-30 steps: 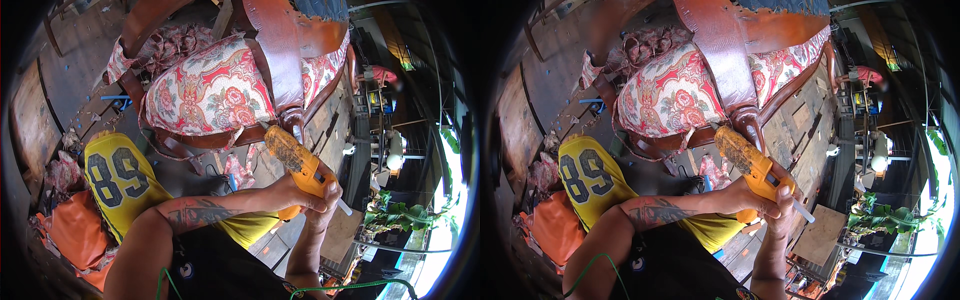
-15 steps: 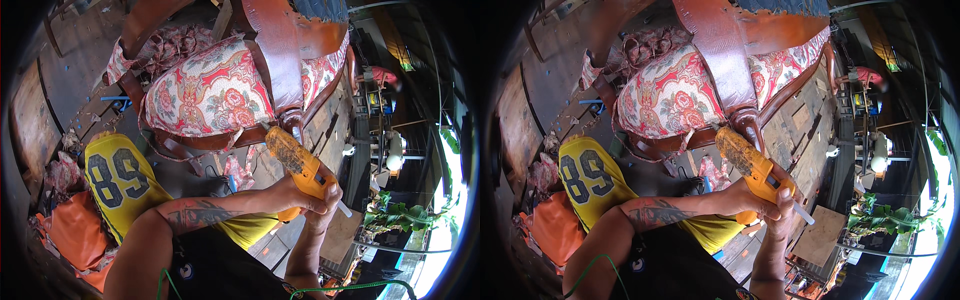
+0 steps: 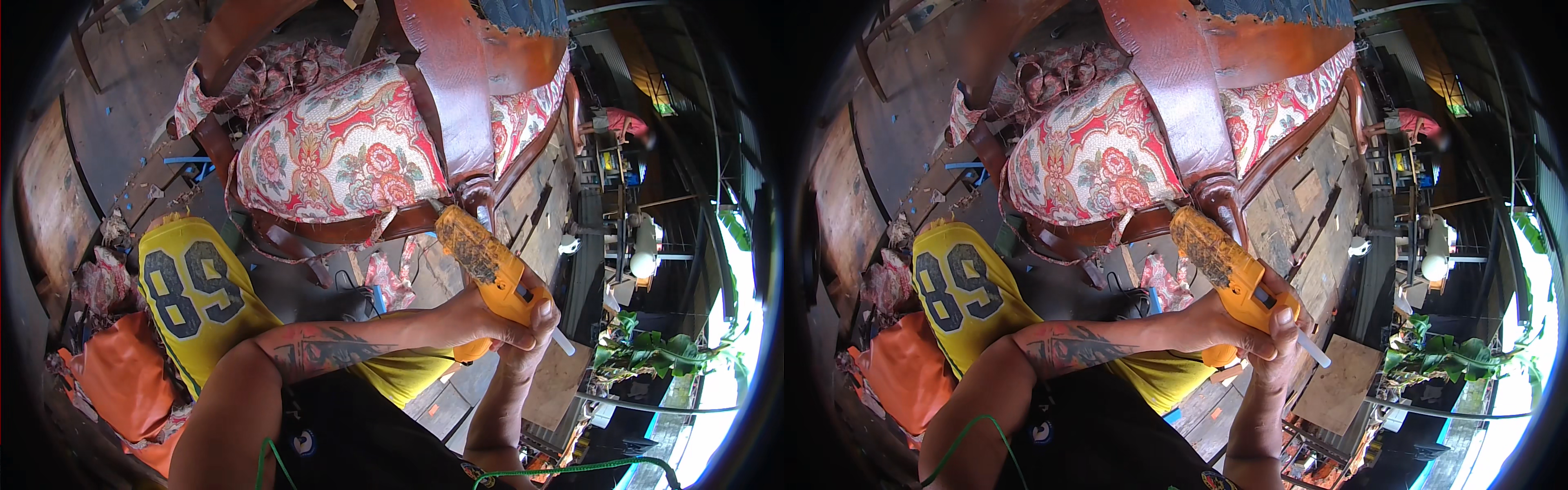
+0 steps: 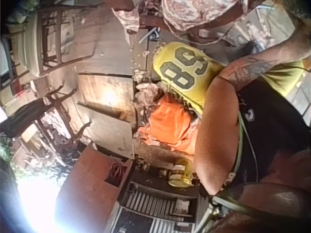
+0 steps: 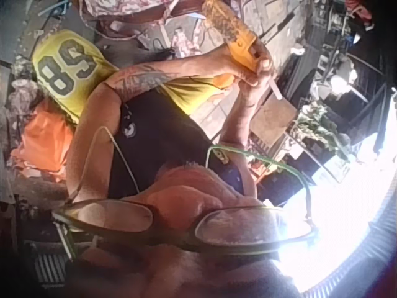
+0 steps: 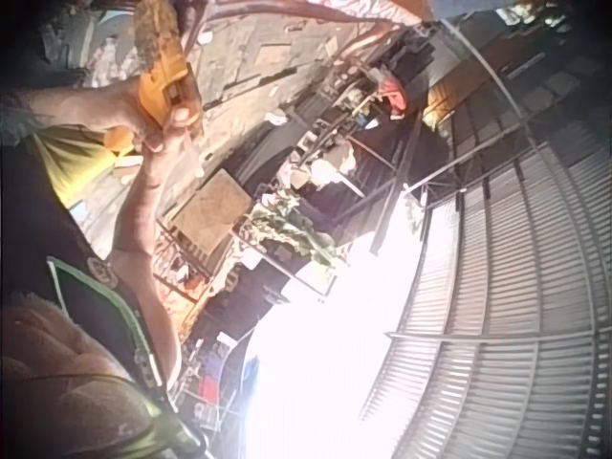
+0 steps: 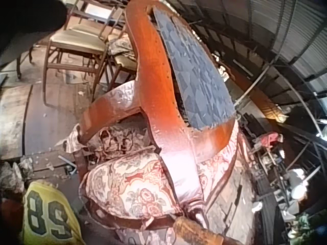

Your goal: Applying decorative trim to a wooden chair frame using a hot glue gun.

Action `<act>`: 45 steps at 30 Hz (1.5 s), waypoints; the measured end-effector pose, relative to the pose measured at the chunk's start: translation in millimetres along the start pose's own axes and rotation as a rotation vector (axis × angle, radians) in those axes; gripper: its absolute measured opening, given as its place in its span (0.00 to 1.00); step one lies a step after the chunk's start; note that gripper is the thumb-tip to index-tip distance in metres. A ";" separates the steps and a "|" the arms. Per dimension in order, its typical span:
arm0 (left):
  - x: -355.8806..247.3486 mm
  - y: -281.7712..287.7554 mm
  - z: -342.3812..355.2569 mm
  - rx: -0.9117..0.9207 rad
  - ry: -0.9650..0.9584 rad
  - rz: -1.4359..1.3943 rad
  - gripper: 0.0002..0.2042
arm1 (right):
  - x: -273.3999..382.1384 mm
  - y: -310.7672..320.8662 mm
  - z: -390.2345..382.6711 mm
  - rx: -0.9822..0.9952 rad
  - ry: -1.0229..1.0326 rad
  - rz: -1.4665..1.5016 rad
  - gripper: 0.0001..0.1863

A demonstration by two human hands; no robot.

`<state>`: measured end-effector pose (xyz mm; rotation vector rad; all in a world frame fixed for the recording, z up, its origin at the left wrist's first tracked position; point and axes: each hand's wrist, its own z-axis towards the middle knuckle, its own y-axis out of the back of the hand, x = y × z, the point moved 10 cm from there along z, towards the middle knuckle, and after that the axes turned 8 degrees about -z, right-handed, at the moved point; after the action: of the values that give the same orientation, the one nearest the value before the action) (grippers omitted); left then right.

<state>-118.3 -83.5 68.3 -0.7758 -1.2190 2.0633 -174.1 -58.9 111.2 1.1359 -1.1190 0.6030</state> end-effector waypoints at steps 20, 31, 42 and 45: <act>1.3 -1.4 5.2 0.012 -0.053 -0.022 0.33 | -8.4 7.8 -1.2 -0.021 -0.022 0.079 0.46; -7.6 -4.1 4.0 -0.011 -0.130 -0.036 0.29 | -1.1 8.7 -2.5 -0.035 0.037 -0.024 0.46; -4.4 -6.2 4.9 -0.015 -0.071 -0.045 0.29 | -1.3 8.8 -2.4 0.000 0.073 -0.053 0.46; -3.2 -4.9 4.3 -0.031 -0.072 -0.064 0.29 | 0.6 9.5 -2.9 0.014 0.094 -0.101 0.43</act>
<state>-118.4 -86.3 75.1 -0.6728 -1.3017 2.0403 -180.7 -53.0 115.4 1.1570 -0.9724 0.5805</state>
